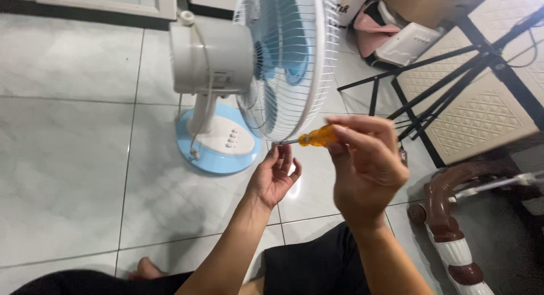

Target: The person disassembles a small electric fan by removing the front grille, fan blades, and motor housing using a screwdriver. The components are placed on the floor as they are removed.

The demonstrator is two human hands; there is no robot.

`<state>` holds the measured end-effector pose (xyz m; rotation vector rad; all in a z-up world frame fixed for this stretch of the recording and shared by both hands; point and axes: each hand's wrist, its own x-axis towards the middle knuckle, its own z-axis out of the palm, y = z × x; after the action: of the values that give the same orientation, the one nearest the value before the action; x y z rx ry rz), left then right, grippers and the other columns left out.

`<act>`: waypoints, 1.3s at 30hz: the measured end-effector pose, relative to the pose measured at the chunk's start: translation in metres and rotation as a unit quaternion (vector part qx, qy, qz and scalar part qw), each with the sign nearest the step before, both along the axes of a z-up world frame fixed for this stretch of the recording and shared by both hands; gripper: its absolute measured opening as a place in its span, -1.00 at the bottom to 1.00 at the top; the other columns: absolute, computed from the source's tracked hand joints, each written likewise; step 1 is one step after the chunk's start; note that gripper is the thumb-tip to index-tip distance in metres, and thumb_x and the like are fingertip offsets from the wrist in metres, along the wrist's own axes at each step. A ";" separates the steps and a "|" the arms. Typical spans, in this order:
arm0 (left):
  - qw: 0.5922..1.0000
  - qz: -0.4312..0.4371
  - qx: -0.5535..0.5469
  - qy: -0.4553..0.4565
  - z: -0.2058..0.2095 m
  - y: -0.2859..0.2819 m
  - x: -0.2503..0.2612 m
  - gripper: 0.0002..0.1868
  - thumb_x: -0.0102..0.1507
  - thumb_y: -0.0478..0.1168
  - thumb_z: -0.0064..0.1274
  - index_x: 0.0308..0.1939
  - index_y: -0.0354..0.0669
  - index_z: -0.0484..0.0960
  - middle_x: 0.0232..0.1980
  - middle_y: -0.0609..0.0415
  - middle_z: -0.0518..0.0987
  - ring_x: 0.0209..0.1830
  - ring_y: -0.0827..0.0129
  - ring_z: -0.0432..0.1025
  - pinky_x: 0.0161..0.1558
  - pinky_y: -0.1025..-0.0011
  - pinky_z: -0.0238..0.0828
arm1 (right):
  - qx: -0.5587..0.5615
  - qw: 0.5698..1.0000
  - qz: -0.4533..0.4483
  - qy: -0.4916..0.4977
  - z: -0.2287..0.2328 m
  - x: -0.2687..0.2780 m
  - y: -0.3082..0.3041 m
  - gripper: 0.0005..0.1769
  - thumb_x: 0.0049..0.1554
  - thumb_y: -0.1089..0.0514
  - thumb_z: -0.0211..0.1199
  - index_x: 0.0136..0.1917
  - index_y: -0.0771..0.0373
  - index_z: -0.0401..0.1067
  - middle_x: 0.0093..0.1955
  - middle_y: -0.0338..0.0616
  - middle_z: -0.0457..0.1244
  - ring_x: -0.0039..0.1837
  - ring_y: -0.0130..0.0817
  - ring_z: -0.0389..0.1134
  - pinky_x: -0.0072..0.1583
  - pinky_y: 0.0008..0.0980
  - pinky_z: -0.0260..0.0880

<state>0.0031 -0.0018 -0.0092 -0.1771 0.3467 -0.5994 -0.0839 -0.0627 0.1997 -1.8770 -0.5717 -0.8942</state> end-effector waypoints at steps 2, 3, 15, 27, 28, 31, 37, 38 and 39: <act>1.000 0.001 0.006 -0.011 -0.001 -0.003 0.000 -0.89 0.34 -0.20 0.05 -0.07 -0.04 0.62 -0.04 0.28 0.65 0.08 0.52 0.53 0.07 0.13 0.41 | 0.006 1.000 0.016 0.014 0.000 -0.003 -0.004 -0.74 0.34 0.47 0.17 0.28 0.37 0.45 0.34 0.01 0.26 0.42 -0.20 0.36 0.39 -0.31 0.51; 1.000 0.000 0.003 -0.012 -0.001 -0.004 0.000 -0.88 0.34 -0.19 0.07 -0.06 -0.04 0.61 -0.06 0.28 0.65 0.07 0.52 0.54 0.06 0.15 0.41 | 0.004 1.000 0.017 0.016 0.001 -0.003 -0.006 -0.73 0.33 0.47 0.15 0.28 0.38 0.44 0.38 0.03 0.25 0.48 -0.18 0.33 0.41 -0.31 0.49; 1.000 0.004 0.015 -0.014 0.007 -0.004 0.000 -0.85 0.33 -0.22 0.08 -0.02 -0.05 0.57 -0.08 0.25 0.68 -0.03 0.57 0.60 0.03 0.19 0.44 | 0.010 1.000 0.018 -0.022 0.000 -0.002 -0.018 -0.79 0.29 0.48 0.29 0.17 0.33 0.50 0.28 0.00 0.25 0.36 -0.29 0.37 0.36 -0.37 0.53; 1.000 0.009 0.009 -0.012 0.008 -0.006 -0.002 -0.86 0.36 -0.22 0.05 -0.01 -0.05 0.56 -0.09 0.26 0.67 -0.03 0.57 0.60 0.02 0.17 0.46 | -0.003 1.000 -0.016 -0.015 0.001 0.002 -0.018 -0.80 0.29 0.44 0.22 0.18 0.36 0.48 0.29 -0.02 0.26 0.36 -0.20 0.40 0.36 -0.30 0.56; 1.000 0.008 0.001 -0.015 0.007 -0.007 -0.002 -0.86 0.36 -0.22 0.04 0.00 -0.05 0.56 -0.09 0.25 0.67 -0.02 0.57 0.60 0.02 0.17 0.47 | -0.015 0.999 -0.029 -0.015 0.001 0.002 -0.018 -0.79 0.28 0.46 0.16 0.18 0.40 0.46 0.30 0.03 0.29 0.38 -0.16 0.39 0.37 -0.26 0.54; 1.000 0.010 0.006 -0.020 0.006 -0.007 -0.001 -0.87 0.37 -0.22 0.03 0.00 -0.05 0.56 -0.08 0.25 0.66 -0.02 0.57 0.60 0.04 0.16 0.47 | 0.012 0.999 -0.013 -0.033 0.001 0.004 -0.015 -0.70 0.09 0.39 0.30 0.13 0.35 0.47 0.24 -0.04 0.18 0.31 -0.29 0.31 0.32 -0.33 0.53; 1.000 0.010 0.011 -0.008 0.003 -0.008 -0.001 -0.88 0.38 -0.22 0.01 -0.02 -0.04 0.57 -0.08 0.25 0.67 -0.02 0.56 0.60 0.04 0.16 0.47 | -0.030 0.999 -0.025 -0.024 -0.003 0.001 -0.019 -0.74 0.33 0.53 0.14 0.23 0.36 0.47 0.29 0.01 0.30 0.34 -0.25 0.39 0.33 -0.38 0.48; 1.000 0.009 0.007 -0.007 0.003 -0.008 0.000 -0.89 0.37 -0.23 0.01 -0.03 -0.04 0.57 -0.08 0.25 0.67 -0.03 0.56 0.60 0.04 0.15 0.47 | -0.013 0.999 -0.020 -0.031 -0.005 0.002 -0.019 -0.74 0.30 0.52 0.21 0.21 0.34 0.48 0.27 -0.03 0.26 0.31 -0.28 0.37 0.32 -0.39 0.48; 1.000 0.009 0.007 -0.006 0.003 -0.008 0.000 -0.88 0.37 -0.22 0.01 -0.02 -0.05 0.57 -0.09 0.25 0.67 -0.03 0.56 0.60 0.03 0.15 0.47 | 0.003 0.999 -0.014 -0.037 -0.007 0.004 -0.019 -0.74 0.27 0.52 0.28 0.19 0.32 0.50 0.25 -0.07 0.21 0.29 -0.31 0.34 0.31 -0.39 0.48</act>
<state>0.0030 -0.0098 -0.0067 -0.1627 0.3376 -0.5809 -0.0802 -0.0813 0.1925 -1.8564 -0.5874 -0.9874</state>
